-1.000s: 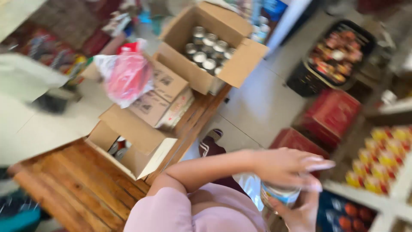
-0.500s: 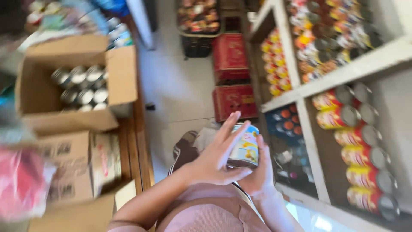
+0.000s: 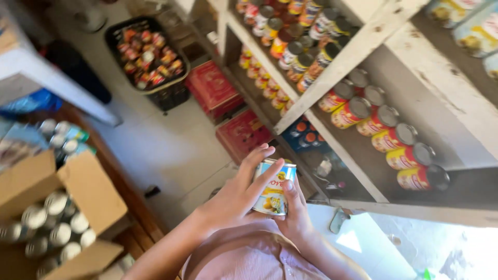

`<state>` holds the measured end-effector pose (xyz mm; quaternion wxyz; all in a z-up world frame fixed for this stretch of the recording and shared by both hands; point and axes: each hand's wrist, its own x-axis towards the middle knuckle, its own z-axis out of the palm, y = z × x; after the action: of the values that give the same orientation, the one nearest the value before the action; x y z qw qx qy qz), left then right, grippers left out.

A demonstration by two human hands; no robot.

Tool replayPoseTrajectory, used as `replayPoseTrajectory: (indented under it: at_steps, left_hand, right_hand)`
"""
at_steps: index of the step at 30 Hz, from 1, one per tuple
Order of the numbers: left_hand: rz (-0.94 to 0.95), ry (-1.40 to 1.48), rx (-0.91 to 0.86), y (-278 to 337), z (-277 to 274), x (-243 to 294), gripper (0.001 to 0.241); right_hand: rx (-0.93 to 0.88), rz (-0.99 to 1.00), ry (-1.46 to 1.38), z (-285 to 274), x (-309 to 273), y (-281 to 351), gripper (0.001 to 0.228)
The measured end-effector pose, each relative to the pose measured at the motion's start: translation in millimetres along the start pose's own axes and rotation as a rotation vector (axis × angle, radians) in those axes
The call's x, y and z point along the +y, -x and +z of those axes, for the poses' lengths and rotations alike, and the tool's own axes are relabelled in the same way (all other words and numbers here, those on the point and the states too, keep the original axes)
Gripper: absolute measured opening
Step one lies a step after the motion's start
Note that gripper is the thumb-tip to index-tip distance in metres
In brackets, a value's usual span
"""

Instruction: Stocking canned goods from a cardboard box onto store shelves.

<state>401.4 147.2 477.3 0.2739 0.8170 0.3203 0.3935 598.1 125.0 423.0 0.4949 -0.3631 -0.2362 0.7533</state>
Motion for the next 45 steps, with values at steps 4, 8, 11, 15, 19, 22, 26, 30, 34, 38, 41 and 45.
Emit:
replayPoseTrajectory:
  at_steps: [4,8,11,15,19,22,26,30,34,38,41,45]
  left_hand:
    - [0.089,0.116,-0.084,-19.1,-3.9,-17.3,0.108]
    - [0.135,0.287,-0.194,-44.0,-9.3,-33.9,0.097]
    - [0.084,0.368,-0.281,-56.7,-7.7,-40.2,0.087]
    - [0.156,0.423,-0.301,-92.4,4.0,-30.6,0.083]
    - [0.146,0.637,-0.419,-135.8,28.6,-4.5,0.078]
    - [0.26,0.816,-0.365,-160.0,72.1,8.0,0.073]
    - [0.206,1.06,-0.466,-192.2,111.3,33.0,0.077]
    - [0.295,1.155,-0.442,-238.4,124.5,81.2,0.078]
    - [0.461,1.135,-0.401,-302.0,124.7,128.6,0.095]
    - [0.587,1.097,-0.333,-356.8,135.4,156.4,0.093]
    - [0.625,1.14,-0.338,-387.1,145.6,170.7,0.092]
    - [0.621,1.178,-0.405,-420.4,154.0,180.8,0.092]
  right_hand:
    - [0.043,-0.053,-0.167,-14.0,7.5,-9.6,0.059]
    - [0.168,-0.172,-0.342,-7.1,-1.1,-17.5,0.061]
    - [0.188,-0.355,-0.305,-3.3,-15.2,-19.4,0.06]
    - [0.204,-0.582,-0.183,-13.4,-41.8,-4.4,0.063]
    - [0.284,-0.823,0.044,-30.5,-76.0,18.1,0.082]
    - [0.389,-0.949,0.201,-41.4,-108.2,40.7,0.092]
    - [0.522,-1.133,0.437,-46.6,-151.2,66.9,0.1]
    - [0.677,-1.294,0.645,-52.7,-205.3,92.8,0.1]
    - [0.986,-1.424,1.048,-27.3,-280.4,117.6,0.096]
    - [0.826,-1.595,1.032,-15.1,-341.5,128.2,0.069]
    - [0.735,-1.642,1.014,-29.0,-362.4,136.9,0.045]
    - [0.77,-1.674,1.131,-42.4,-381.2,147.4,0.034]
